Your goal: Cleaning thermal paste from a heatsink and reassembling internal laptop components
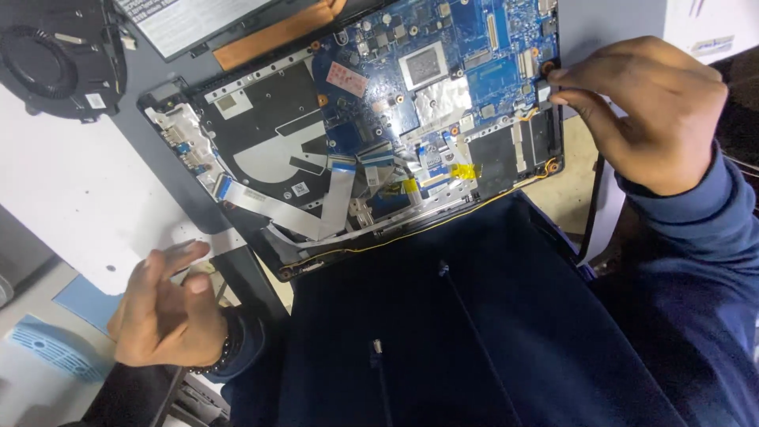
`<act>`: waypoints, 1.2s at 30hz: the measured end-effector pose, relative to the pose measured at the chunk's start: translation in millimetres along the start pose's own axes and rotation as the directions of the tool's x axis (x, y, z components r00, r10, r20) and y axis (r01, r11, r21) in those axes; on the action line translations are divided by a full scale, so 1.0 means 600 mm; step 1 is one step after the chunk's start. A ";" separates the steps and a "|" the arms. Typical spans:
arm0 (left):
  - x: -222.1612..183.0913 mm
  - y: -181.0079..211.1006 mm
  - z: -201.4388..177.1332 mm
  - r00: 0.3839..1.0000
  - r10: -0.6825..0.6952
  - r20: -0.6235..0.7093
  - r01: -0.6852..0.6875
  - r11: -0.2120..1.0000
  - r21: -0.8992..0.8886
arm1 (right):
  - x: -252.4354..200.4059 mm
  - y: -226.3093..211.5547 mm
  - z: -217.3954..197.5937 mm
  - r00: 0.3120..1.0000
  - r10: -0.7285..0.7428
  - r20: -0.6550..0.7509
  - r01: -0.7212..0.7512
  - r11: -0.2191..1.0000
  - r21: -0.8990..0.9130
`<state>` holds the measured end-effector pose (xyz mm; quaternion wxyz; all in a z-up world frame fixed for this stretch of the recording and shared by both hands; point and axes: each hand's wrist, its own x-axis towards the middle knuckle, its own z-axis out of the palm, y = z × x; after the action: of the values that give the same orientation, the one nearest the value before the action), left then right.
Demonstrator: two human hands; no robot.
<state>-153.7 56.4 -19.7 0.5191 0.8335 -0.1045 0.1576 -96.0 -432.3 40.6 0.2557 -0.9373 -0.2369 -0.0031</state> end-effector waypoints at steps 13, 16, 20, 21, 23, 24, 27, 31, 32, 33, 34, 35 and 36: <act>0.006 -0.003 0.013 0.998 -0.035 -0.055 0.037 0.998 0.052 | -0.013 0.014 0.005 0.996 -0.065 0.062 0.074 0.986 -0.148; 0.004 -0.002 0.014 0.996 -0.054 -0.074 0.057 0.998 0.039 | -0.017 0.014 0.005 0.992 -0.081 0.094 0.100 0.970 -0.220; 0.012 0.016 0.020 0.997 -0.016 -0.080 0.020 0.998 0.056 | -0.019 0.014 -0.001 0.988 -0.108 0.107 0.133 0.957 -0.258; 0.012 0.019 0.017 0.996 -0.007 -0.085 0.012 0.998 0.062 | -0.020 0.012 0.001 0.989 -0.098 0.108 0.120 0.967 -0.225; 0.021 0.039 0.022 0.994 -0.029 -0.109 0.040 0.994 0.104 | -0.035 0.007 -0.004 0.991 -0.015 0.131 0.033 0.990 -0.136; 0.027 0.045 0.027 0.992 -0.039 -0.116 0.052 0.993 0.109 | -0.043 0.006 -0.008 0.982 0.099 0.158 -0.087 0.993 -0.081; 0.032 0.041 0.025 0.995 0.012 -0.099 -0.004 0.997 0.081 | -0.060 0.054 0.012 0.976 0.091 0.196 -0.058 0.984 -0.171; 0.035 0.039 0.031 0.994 -0.017 -0.104 0.025 0.997 0.077 | -0.065 0.074 0.021 0.968 0.055 0.244 -0.051 0.998 -0.021; 0.037 0.040 0.033 0.996 -0.007 -0.084 0.014 0.996 0.085 | -0.091 0.102 0.040 0.965 0.101 0.244 -0.180 0.927 0.328; 0.039 0.042 0.033 0.998 0.003 -0.065 0.003 0.996 0.093 | -0.117 0.128 0.058 0.954 0.145 0.261 -0.283 0.715 0.639; 0.040 0.036 0.036 0.998 0.000 -0.067 0.006 0.996 0.092 | -0.090 0.107 0.038 0.954 0.144 0.264 -0.285 0.716 0.638; 0.042 0.033 0.039 0.999 0.040 -0.004 -0.040 0.998 0.056 | -0.064 0.086 0.018 0.957 0.110 0.270 -0.205 0.911 0.358; 0.047 0.026 0.041 0.994 0.092 0.058 -0.093 0.995 0.016 | -0.037 0.064 -0.002 0.957 0.079 0.279 -0.095 0.995 0.043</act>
<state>-129.1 26.8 -6.4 0.5003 0.8367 -0.1566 0.1587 -98.5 -471.7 20.7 0.2460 -0.9305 -0.2290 0.1458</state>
